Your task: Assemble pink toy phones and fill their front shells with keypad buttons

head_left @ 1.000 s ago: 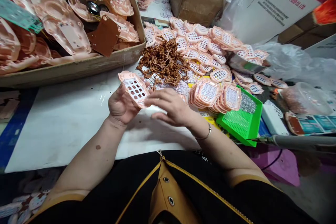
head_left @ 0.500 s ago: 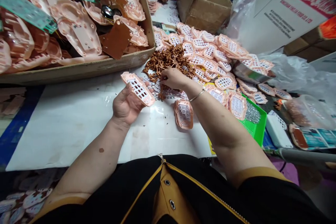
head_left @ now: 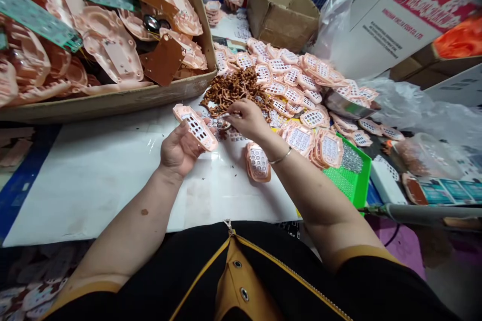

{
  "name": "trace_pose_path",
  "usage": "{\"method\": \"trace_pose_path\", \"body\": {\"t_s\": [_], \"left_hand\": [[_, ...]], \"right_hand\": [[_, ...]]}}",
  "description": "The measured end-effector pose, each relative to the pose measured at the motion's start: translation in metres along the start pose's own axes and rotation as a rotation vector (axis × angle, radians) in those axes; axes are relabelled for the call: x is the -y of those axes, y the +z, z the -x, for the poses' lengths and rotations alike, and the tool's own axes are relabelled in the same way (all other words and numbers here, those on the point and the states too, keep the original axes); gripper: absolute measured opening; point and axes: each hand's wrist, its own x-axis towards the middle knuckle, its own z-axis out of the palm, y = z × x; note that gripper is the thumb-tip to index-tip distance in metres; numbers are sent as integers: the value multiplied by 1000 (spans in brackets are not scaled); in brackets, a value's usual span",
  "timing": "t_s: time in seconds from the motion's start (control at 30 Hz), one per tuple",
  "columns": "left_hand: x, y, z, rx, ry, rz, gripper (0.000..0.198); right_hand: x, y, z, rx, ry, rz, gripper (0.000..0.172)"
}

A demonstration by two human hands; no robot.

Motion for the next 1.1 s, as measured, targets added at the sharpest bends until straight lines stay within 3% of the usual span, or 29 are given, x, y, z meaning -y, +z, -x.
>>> {"method": "trace_pose_path", "body": {"t_s": [0.1, 0.17, 0.3, 0.6, 0.83, 0.93, 1.1], "left_hand": [[1, 0, 1, 8, -16, 22, 45], [2, 0, 2, 5, -41, 39, 45], [3, 0, 4, 13, -54, 56, 51], [4, 1, 7, 130, -47, -5, 60], [6, -7, 10, 320, -183, -64, 54], [5, -6, 12, 408, -262, -61, 56], [7, -4, 15, 483, -286, -76, 57]], "right_hand": [[-7, -8, 27, -369, -145, -17, 17], [-9, -12, 45, -542, -256, 35, 18], [-7, -14, 70, -666, -487, 62, 17], [20, -24, 77, -550, -461, 14, 27], [21, -51, 46, -23, -568, -350, 24], [24, -59, 40, 116, -585, -376, 24], [34, -46, 37, 42, -560, -308, 20]]}}
